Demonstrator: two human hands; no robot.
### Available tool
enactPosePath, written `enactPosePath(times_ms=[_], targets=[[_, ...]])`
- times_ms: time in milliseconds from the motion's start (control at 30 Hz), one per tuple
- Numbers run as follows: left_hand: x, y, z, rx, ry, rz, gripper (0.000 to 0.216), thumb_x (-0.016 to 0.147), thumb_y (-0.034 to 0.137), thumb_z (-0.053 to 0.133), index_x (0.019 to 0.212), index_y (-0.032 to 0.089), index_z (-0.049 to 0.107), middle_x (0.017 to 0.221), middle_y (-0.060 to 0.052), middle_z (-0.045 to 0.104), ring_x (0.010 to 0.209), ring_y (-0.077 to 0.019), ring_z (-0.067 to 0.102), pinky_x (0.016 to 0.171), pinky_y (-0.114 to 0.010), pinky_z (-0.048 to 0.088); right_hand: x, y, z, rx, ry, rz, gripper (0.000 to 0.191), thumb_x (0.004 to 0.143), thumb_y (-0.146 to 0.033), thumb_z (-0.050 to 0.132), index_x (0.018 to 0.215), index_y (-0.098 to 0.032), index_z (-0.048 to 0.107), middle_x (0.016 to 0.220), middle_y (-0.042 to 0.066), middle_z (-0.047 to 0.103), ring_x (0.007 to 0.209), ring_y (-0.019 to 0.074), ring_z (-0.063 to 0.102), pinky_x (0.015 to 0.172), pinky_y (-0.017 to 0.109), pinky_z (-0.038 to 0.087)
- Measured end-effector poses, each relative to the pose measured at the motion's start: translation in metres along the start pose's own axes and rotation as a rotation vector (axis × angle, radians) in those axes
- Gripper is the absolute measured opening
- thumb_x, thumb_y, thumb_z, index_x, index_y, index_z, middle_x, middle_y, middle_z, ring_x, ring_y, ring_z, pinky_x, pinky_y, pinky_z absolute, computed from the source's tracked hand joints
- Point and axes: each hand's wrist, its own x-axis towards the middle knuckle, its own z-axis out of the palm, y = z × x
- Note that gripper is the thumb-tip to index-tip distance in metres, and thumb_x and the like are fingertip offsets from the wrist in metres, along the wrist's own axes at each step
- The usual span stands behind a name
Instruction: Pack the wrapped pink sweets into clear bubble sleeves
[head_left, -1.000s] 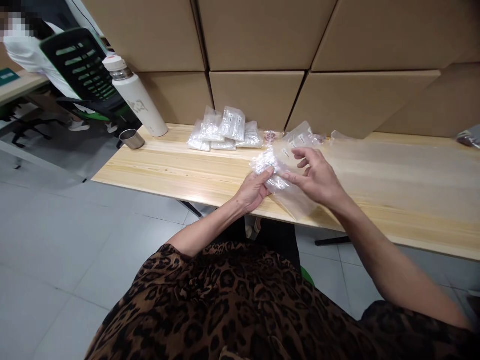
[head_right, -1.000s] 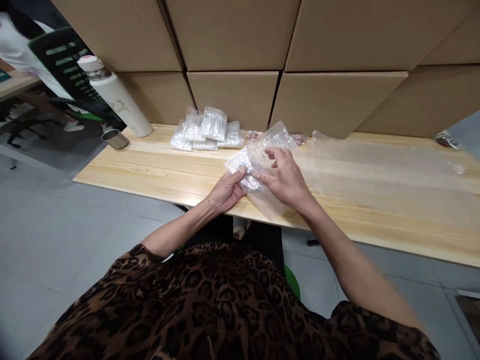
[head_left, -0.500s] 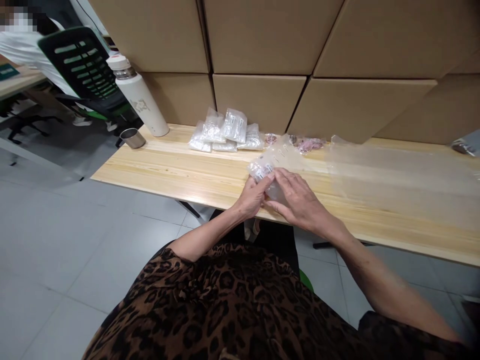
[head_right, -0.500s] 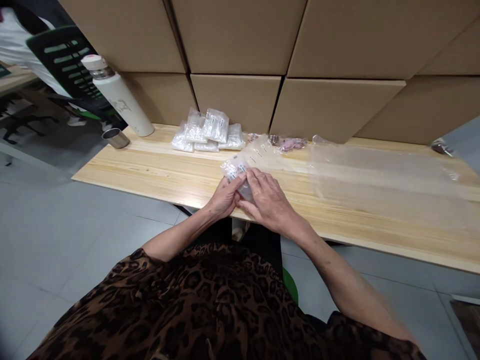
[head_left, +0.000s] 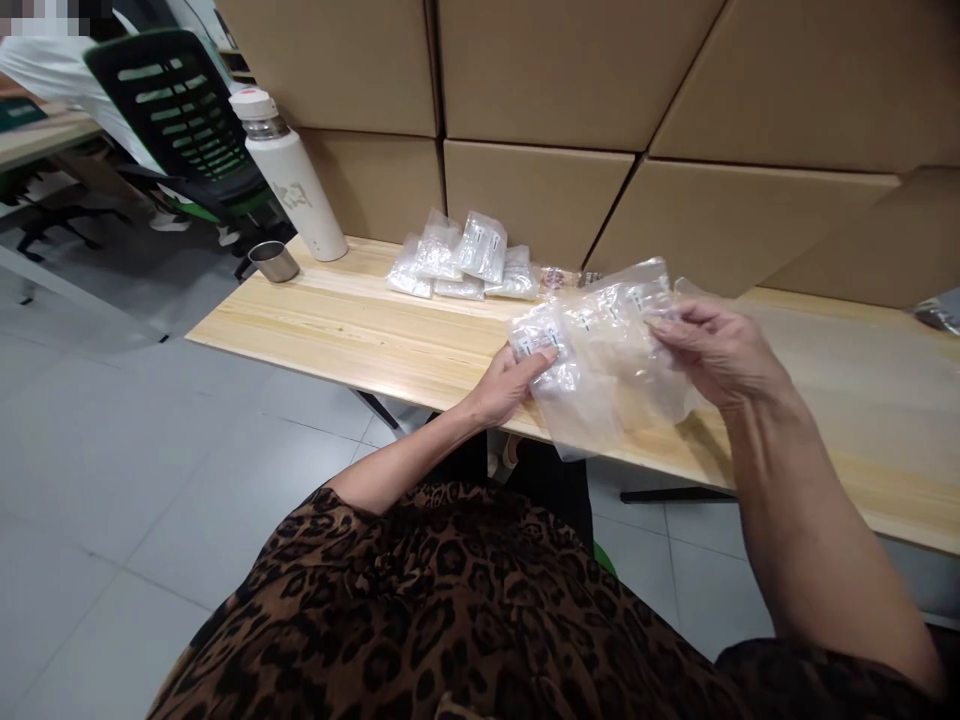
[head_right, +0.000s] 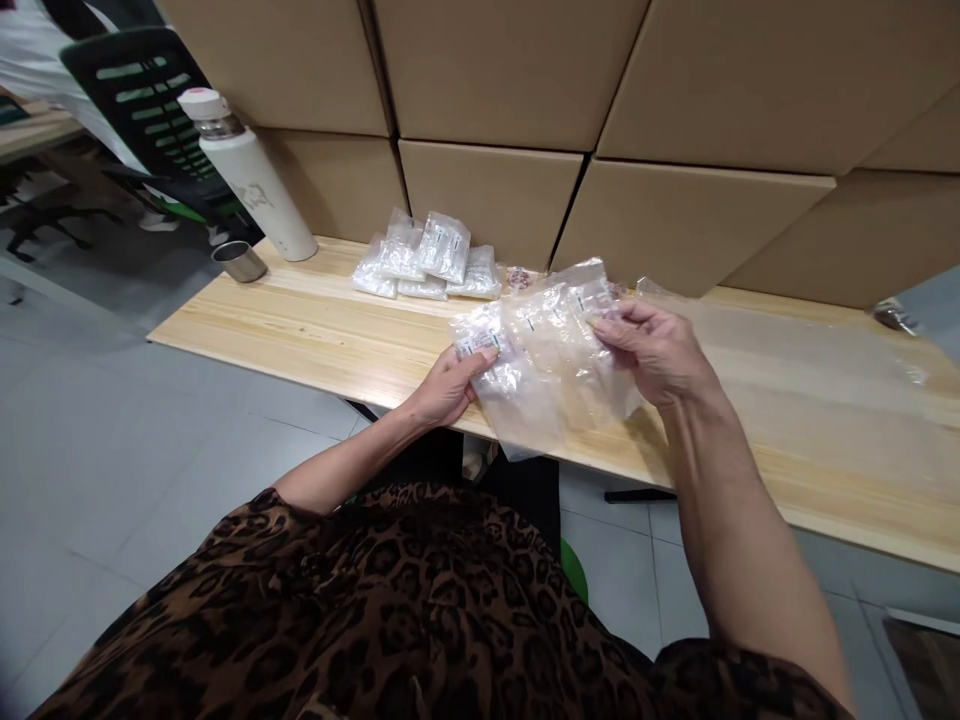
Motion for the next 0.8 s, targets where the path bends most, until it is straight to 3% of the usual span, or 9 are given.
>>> enactPosePath(times_ms=[67,167,267,333,467,567,700,800], targets=[[0.006,-0.006,-0.001,0.057,0.036,0.047,0.033,0.08,0.038,0.087,0.1,0.016,0.073,0.094,-0.003,0.075,0.089,-0.0162,0.068,0.091,-0.032,0.052,-0.027,-0.021,0.021,-0.067,0.002,-0.147,0.036,0.068,-0.046,0.096,0.086,-0.025,0.073,0.073,-0.001,0.065,0.053,0.0108,0.051,0.045,0.028,0.039],[0.015,-0.018,0.0,0.135,0.079,0.127,0.026,0.086,0.037,0.081,0.097,0.017,0.068,0.089,0.0,0.072,0.084,-0.0143,0.064,0.087,-0.029,0.05,-0.063,-0.039,0.057,-0.421,-0.142,-0.384,0.021,0.09,-0.044,0.077,0.101,-0.026,0.077,0.086,0.003,0.073,0.064,0.0167,0.063,0.06,0.036,0.055],[0.019,-0.024,0.003,0.092,0.151,0.199,0.026,0.084,0.03,0.082,0.1,0.02,0.063,0.09,0.002,0.071,0.088,-0.0134,0.065,0.086,-0.026,0.05,-0.079,-0.03,0.085,-0.707,-0.16,-0.577,0.024,0.099,-0.033,0.058,0.11,-0.024,0.076,0.103,0.01,0.077,0.087,0.0253,0.073,0.077,0.044,0.062],[0.016,-0.024,0.006,0.031,0.174,0.206,0.03,0.084,0.033,0.083,0.103,0.021,0.062,0.095,0.002,0.072,0.094,-0.0141,0.067,0.089,-0.026,0.051,-0.08,-0.017,0.092,-0.788,-0.113,-0.62,0.03,0.098,-0.027,0.051,0.115,-0.023,0.075,0.112,0.012,0.077,0.097,0.0283,0.074,0.082,0.047,0.063],[0.003,-0.016,0.012,-0.058,0.046,0.134,0.046,0.091,0.063,0.072,0.111,0.022,0.066,0.102,-0.004,0.075,0.108,-0.0215,0.071,0.096,-0.033,0.054,-0.072,-0.001,0.096,-0.781,-0.003,-0.577,0.027,0.098,-0.026,0.052,0.116,-0.027,0.071,0.103,0.009,0.077,0.092,0.0268,0.074,0.087,0.047,0.064],[-0.004,-0.013,0.013,-0.046,-0.013,0.18,0.05,0.086,0.061,0.081,0.114,0.023,0.066,0.105,-0.003,0.075,0.106,-0.0198,0.071,0.098,-0.031,0.055,-0.074,0.0,0.101,-0.788,-0.005,-0.591,0.027,0.099,-0.027,0.051,0.116,-0.026,0.071,0.103,0.011,0.076,0.096,0.0287,0.073,0.089,0.049,0.063],[0.001,-0.005,0.01,-0.043,0.147,0.241,0.033,0.093,0.047,0.078,0.111,0.021,0.066,0.101,-0.001,0.073,0.099,-0.0165,0.071,0.094,-0.029,0.055,-0.086,-0.003,0.106,-0.684,-0.162,-0.537,0.033,0.101,-0.039,0.058,0.125,-0.022,0.072,0.118,0.014,0.074,0.094,0.0273,0.073,0.086,0.047,0.064],[0.008,0.007,0.005,-0.044,0.272,0.2,0.029,0.101,0.046,0.066,0.118,0.023,0.067,0.109,-0.003,0.075,0.112,-0.0203,0.071,0.097,-0.032,0.056,-0.093,0.001,0.101,-0.437,-0.258,-0.283,0.043,0.098,-0.057,0.066,0.121,-0.022,0.074,0.113,0.012,0.076,0.089,0.0252,0.074,0.082,0.045,0.065]])
